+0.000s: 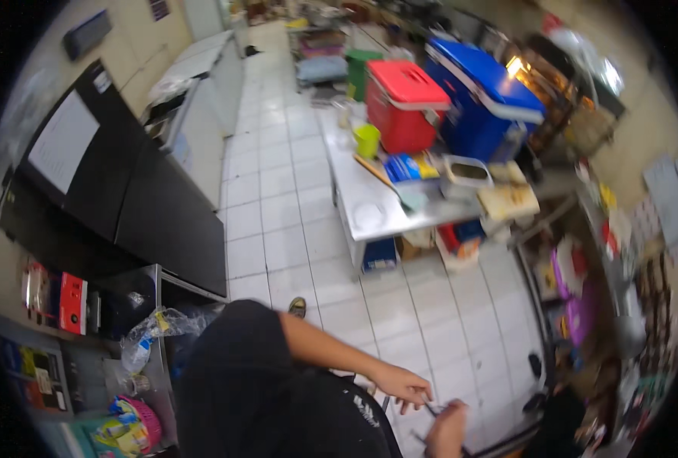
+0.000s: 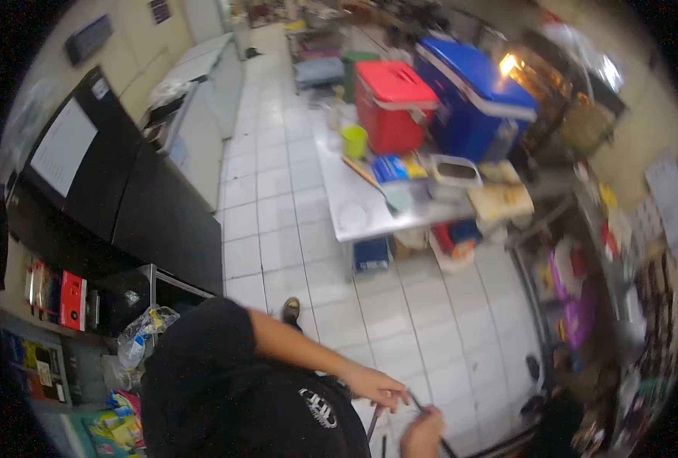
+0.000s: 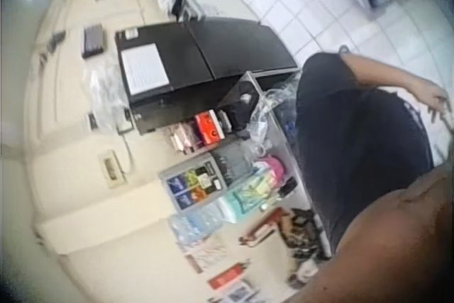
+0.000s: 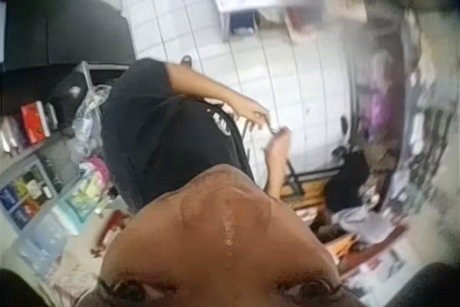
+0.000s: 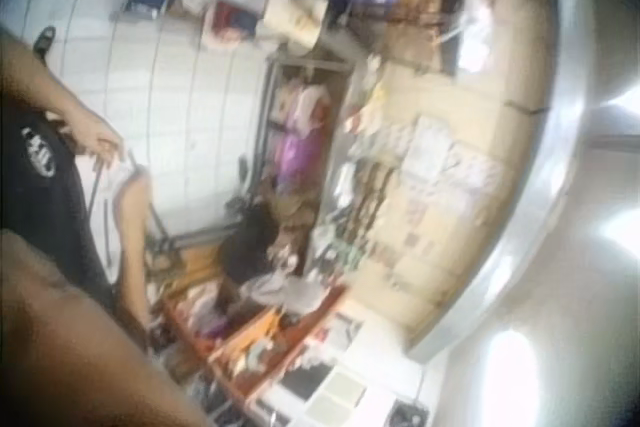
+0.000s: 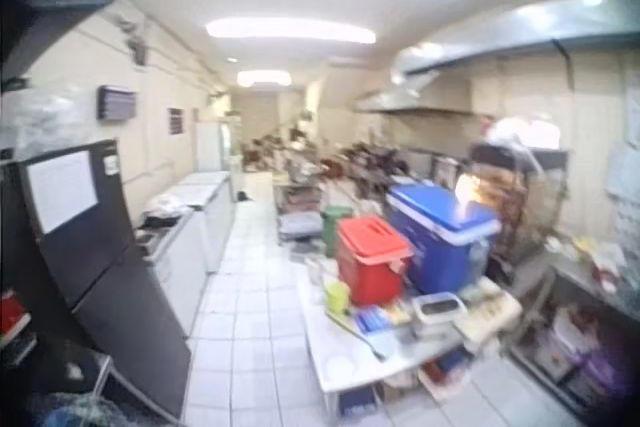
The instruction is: The person assembles a black metal frame by hand, inserting small components into the joints and picking up scattered pieces from the floor. The person later walks to a cooking station and stirs food in a large wok.
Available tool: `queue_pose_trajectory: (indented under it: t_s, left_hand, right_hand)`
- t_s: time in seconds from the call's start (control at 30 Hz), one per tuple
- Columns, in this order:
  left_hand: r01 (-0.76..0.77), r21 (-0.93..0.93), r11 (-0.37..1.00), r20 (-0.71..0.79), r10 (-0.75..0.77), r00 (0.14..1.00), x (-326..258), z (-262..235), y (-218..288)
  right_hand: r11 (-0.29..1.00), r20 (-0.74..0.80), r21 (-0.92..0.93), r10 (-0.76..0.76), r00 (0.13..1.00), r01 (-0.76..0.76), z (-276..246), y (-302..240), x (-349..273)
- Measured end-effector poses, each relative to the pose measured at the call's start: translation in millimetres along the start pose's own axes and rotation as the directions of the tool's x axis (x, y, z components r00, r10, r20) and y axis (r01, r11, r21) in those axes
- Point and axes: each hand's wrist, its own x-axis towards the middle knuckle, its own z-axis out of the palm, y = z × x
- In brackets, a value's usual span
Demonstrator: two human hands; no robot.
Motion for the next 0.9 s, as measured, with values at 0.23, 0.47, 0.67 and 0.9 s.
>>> queue_pose_trajectory:
  t_s: [0.23,0.47,0.67,0.9]
  left_hand:
    - [-0.052,0.193,0.98,-0.622,0.163,0.766,-288.1,-147.1,7.2]
    - [-0.284,-0.089,0.955,-0.856,0.072,0.511,-484.6,-294.7,26.5]
    - [-0.094,-0.018,0.995,-0.703,0.054,0.709,-551.3,-511.4,97.5]
    - [0.634,0.173,0.754,-0.865,-0.191,0.464,-679.6,-858.7,22.4]
  right_hand:
    - [0.771,0.299,0.111,-0.628,0.719,0.627,142.8,-370.4,219.2]
    - [0.637,0.371,0.376,-0.769,0.52,0.673,273.2,-560.1,339.4]
    - [0.89,0.464,0.437,-0.345,0.816,0.128,260.8,-622.7,465.1]
    - [0.678,0.651,0.654,-0.279,0.706,-0.336,330.8,-693.7,657.0]
